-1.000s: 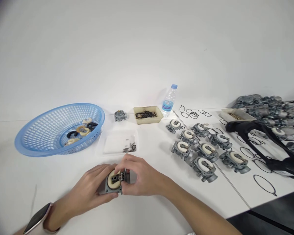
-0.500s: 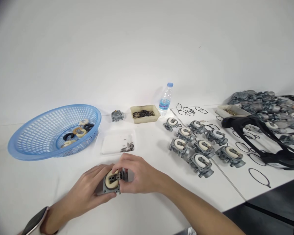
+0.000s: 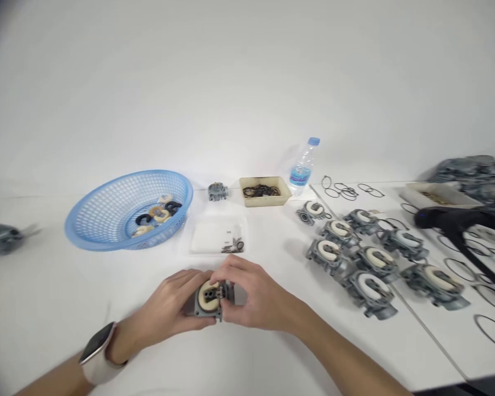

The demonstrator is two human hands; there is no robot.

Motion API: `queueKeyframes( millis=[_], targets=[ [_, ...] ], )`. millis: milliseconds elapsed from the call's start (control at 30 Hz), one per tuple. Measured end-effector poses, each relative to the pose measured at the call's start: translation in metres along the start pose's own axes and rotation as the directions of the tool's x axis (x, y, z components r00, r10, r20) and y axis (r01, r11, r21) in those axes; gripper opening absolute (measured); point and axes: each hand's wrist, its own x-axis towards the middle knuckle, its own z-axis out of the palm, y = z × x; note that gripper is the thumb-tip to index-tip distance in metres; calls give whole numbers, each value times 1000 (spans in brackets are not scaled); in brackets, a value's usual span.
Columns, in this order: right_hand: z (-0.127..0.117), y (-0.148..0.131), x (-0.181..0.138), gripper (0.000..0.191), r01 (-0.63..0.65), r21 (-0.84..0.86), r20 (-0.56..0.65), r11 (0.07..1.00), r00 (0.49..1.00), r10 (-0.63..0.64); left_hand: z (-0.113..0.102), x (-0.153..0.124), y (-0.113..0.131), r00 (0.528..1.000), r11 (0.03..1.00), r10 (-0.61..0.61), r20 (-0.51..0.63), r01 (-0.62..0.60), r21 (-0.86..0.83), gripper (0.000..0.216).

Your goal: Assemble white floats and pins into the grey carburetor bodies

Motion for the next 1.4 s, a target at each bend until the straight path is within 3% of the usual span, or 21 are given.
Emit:
queueKeyframes(
  millis=[233, 1300, 1400],
  targets=[
    [0, 3, -1, 40, -19, -10, 51, 1000, 999, 19, -2, 3, 2, 999, 999, -40, 0, 40, 11, 56],
    [0, -1, 0, 36, 2, -34, 35, 999, 999, -1, -1, 2, 3, 999, 999, -45, 5, 45, 19, 52],
    [-2, -5, 1, 43, -28, -61, 66, 998, 997, 32, 2, 2, 2, 998, 998, -60, -4, 60, 20, 51]
  ],
)
